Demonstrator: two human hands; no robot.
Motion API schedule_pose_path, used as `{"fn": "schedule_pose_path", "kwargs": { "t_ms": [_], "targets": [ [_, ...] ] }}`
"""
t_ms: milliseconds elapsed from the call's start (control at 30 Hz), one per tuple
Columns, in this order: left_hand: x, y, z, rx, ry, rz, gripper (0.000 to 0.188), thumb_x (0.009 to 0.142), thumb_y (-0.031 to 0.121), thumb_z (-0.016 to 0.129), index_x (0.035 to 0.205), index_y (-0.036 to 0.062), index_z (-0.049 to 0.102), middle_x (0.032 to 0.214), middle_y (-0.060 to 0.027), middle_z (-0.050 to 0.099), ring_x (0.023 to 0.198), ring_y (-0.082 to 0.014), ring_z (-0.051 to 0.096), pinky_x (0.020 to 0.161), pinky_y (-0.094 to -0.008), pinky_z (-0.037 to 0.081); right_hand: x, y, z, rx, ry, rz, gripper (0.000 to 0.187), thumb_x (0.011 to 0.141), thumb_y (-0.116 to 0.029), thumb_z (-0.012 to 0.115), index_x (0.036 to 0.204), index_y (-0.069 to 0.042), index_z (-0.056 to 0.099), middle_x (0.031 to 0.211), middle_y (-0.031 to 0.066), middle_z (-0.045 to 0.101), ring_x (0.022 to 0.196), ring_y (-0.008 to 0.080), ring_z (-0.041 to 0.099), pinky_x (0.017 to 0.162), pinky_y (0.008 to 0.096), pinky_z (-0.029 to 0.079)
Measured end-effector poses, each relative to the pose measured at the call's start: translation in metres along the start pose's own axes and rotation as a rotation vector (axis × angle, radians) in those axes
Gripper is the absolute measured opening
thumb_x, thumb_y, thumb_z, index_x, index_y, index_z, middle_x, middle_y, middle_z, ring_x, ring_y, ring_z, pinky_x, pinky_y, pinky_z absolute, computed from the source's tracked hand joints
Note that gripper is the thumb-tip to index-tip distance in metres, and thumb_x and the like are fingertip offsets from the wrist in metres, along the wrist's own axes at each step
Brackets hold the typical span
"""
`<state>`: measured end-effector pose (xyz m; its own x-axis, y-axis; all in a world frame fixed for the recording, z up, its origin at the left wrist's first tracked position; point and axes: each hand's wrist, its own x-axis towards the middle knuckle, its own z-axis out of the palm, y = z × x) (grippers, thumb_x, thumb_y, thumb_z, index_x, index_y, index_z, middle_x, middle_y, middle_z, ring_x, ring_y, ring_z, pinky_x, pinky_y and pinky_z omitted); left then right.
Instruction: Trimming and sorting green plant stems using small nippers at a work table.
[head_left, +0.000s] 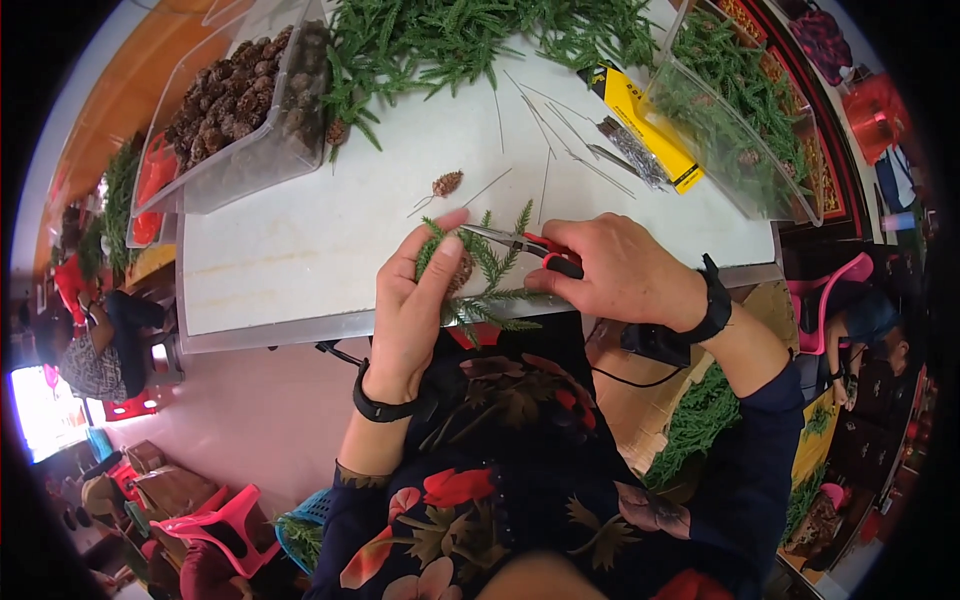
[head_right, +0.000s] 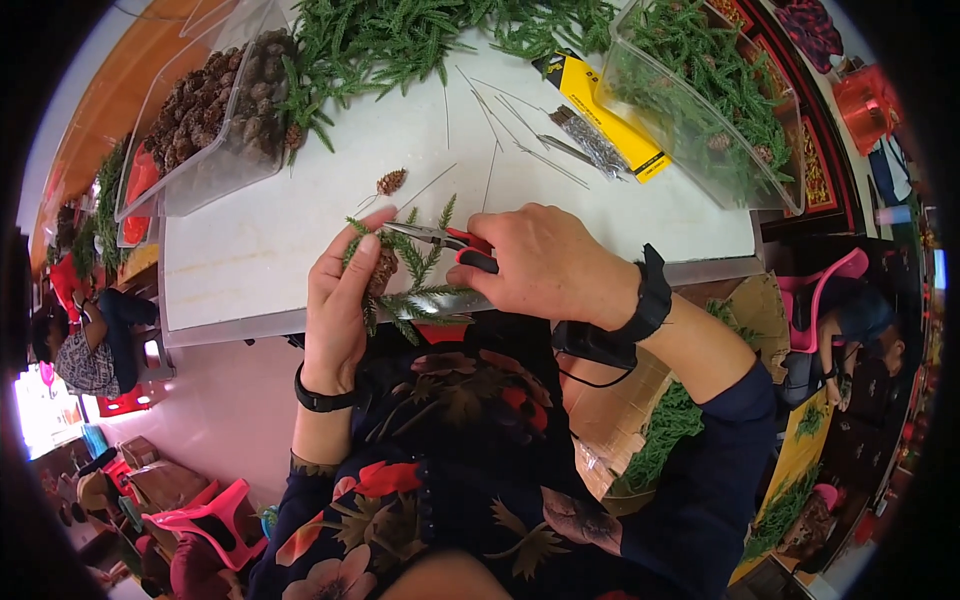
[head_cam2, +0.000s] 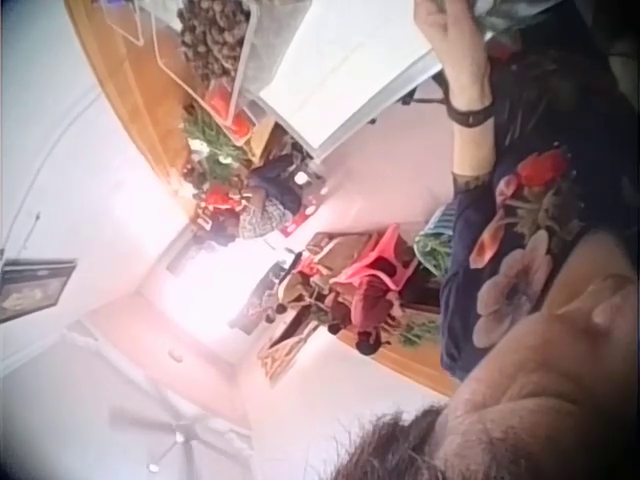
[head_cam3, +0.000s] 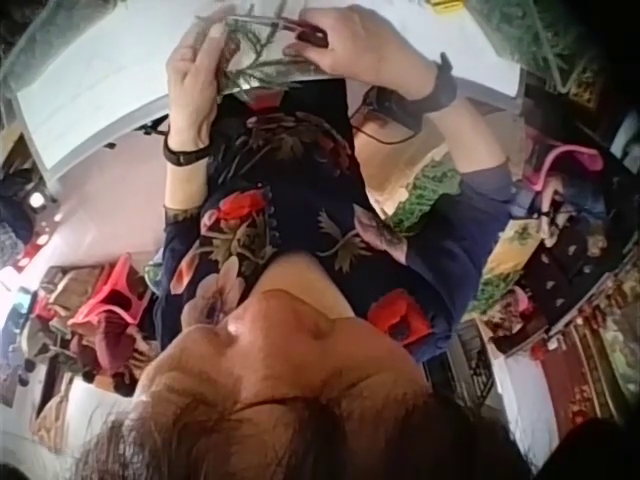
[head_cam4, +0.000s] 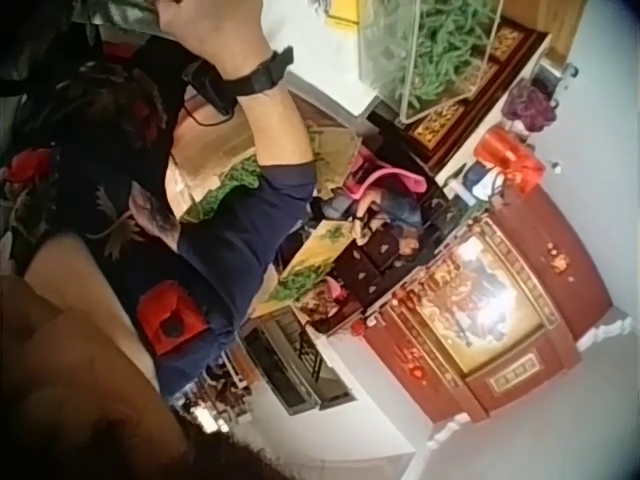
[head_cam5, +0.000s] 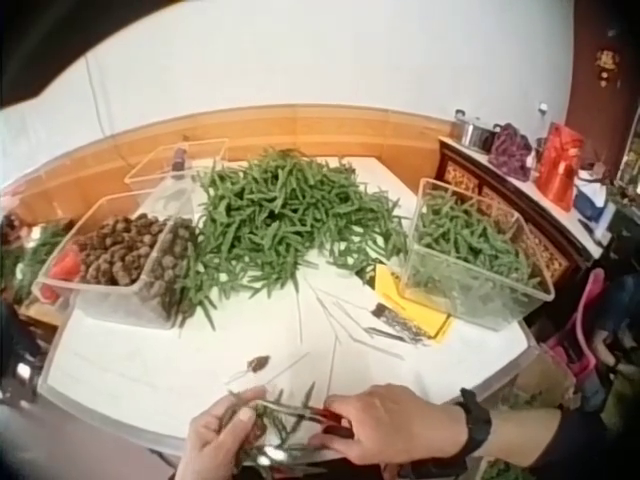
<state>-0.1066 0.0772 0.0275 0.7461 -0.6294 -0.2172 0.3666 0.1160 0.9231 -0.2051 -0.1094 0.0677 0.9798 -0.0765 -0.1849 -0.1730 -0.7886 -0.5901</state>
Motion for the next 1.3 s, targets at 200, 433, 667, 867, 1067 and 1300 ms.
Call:
{"fn": "schedule_pose_path", "kwargs": {
  "t_ms": [200,433,667,867,1067,1300],
  "targets": [
    [-0.003,-0.002,-0.016,0.055,-0.051,-0.068,0.015,0.091,0.011,0.061,0.101,-0.0011,0.061,0.08,0.0021,0.06,0.071,-0.004,0.052,0.064,-0.0183,0.04,-0.008,-0.009,0.01,-0.065,0.084,-0.034,0.031,0.078,-0.03,0.073,0.085,-0.003,0.059,0.062,0.014,0.059,0.063,0.0378,0.06,0.056,0.0424,0.046],
    [-0.003,-0.007,-0.02,0.118,-0.042,-0.005,0.014,0.088,0.008,0.064,0.098,-0.0021,0.061,0.078,0.002,0.06,0.069,-0.0041,0.051,0.063,-0.0193,0.042,-0.014,-0.016,0.012,-0.134,0.142,-0.033,0.03,0.077,-0.029,0.074,0.083,-0.004,0.058,0.062,0.0133,0.06,0.063,0.0374,0.06,0.055,0.043,0.046],
    [-0.001,0.0,-0.014,0.028,-0.187,0.002,0.025,0.091,0.002,0.058,0.115,-0.002,0.056,0.092,-0.0031,0.064,0.08,-0.007,0.059,0.074,-0.0209,0.048,-0.011,-0.014,0.0,-0.113,0.143,0.022,0.032,0.079,-0.032,0.073,0.082,-0.004,0.058,0.064,0.0134,0.061,0.064,0.038,0.061,0.055,0.0436,0.046],
    [0.01,-0.015,-0.009,0.195,-0.222,0.114,0.028,0.091,-0.003,0.055,0.119,-0.003,0.053,0.095,-0.0056,0.065,0.081,-0.0105,0.061,0.074,-0.0233,0.051,-0.015,-0.005,-0.005,-0.045,0.064,0.084,0.036,0.083,-0.04,0.068,0.084,-0.004,0.061,0.068,0.0153,0.063,0.068,0.039,0.062,0.059,0.0443,0.047],
    [0.017,-0.011,-0.008,0.229,-0.14,0.054,0.031,0.087,-0.011,0.052,0.116,-0.0022,0.056,0.121,-0.0081,0.052,0.1,-0.0148,0.058,0.073,-0.0236,0.053,-0.014,0.001,-0.005,-0.035,0.062,0.098,0.039,0.083,-0.043,0.066,0.083,-0.004,0.063,0.069,0.0167,0.064,0.069,0.0392,0.063,0.062,0.0447,0.048],
    [0.019,-0.007,0.01,0.267,-0.112,0.278,0.045,0.085,-0.009,0.054,0.128,0.0015,0.049,0.129,-0.0087,0.048,0.113,-0.0185,0.053,0.087,-0.0274,0.048,-0.019,0.006,-0.015,-0.033,0.137,0.108,0.042,0.084,-0.046,0.065,0.083,-0.004,0.063,0.069,0.016,0.064,0.07,0.0378,0.063,0.063,0.0435,0.048]
  ]
}}
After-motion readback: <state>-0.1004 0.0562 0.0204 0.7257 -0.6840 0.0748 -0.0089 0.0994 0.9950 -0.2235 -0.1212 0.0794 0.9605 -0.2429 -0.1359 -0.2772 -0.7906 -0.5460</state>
